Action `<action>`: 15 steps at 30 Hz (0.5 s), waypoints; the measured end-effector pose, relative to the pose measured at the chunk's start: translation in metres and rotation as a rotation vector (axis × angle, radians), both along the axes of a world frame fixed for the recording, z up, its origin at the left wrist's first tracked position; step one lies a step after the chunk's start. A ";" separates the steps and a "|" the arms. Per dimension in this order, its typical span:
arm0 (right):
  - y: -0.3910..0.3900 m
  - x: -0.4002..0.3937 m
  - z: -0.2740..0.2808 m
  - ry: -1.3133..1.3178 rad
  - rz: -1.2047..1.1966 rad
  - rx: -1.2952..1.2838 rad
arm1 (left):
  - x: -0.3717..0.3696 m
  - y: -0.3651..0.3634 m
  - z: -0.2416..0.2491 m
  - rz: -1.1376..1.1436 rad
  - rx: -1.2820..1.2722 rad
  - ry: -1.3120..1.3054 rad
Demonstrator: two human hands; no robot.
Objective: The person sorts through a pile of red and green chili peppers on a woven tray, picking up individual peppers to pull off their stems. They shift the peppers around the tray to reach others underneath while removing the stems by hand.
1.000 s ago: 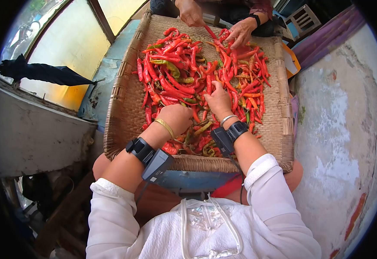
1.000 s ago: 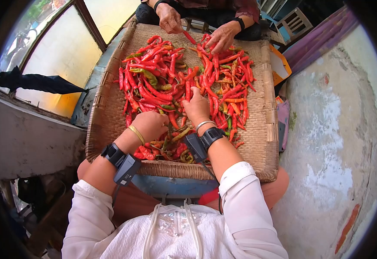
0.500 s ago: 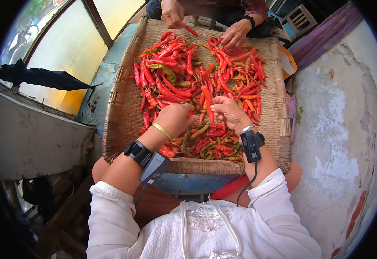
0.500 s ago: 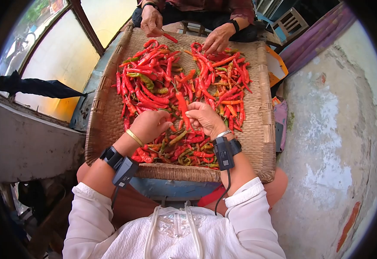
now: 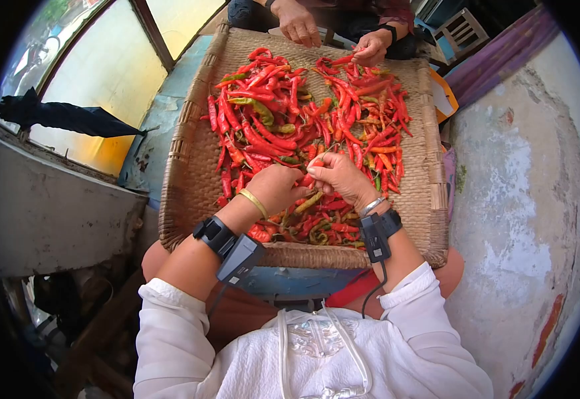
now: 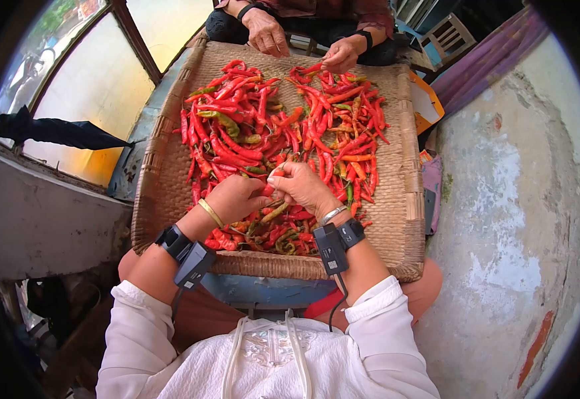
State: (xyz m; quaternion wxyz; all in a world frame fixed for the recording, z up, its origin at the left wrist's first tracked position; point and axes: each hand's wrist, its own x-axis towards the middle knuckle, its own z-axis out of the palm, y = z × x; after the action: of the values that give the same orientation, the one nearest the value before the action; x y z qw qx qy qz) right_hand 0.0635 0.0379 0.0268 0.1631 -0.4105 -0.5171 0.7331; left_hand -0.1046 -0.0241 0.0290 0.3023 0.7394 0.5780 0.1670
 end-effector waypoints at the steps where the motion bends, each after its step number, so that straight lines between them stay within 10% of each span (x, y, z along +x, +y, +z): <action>1: 0.006 0.003 0.005 -0.005 -0.041 -0.015 | -0.001 0.000 0.002 0.018 -0.038 0.049; 8: 0.050 0.027 0.006 0.274 -0.645 0.021 | -0.016 0.003 0.017 0.158 0.042 0.134; 15: 0.023 -0.015 -0.021 -0.102 -0.169 0.257 | -0.051 0.009 0.020 0.410 0.269 0.404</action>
State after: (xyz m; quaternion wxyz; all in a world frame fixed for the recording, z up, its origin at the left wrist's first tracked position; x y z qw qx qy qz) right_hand 0.0489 0.0614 0.0059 0.2488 -0.4651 -0.5777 0.6228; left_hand -0.1554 -0.0147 0.0494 0.0408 0.6589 0.7362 0.1491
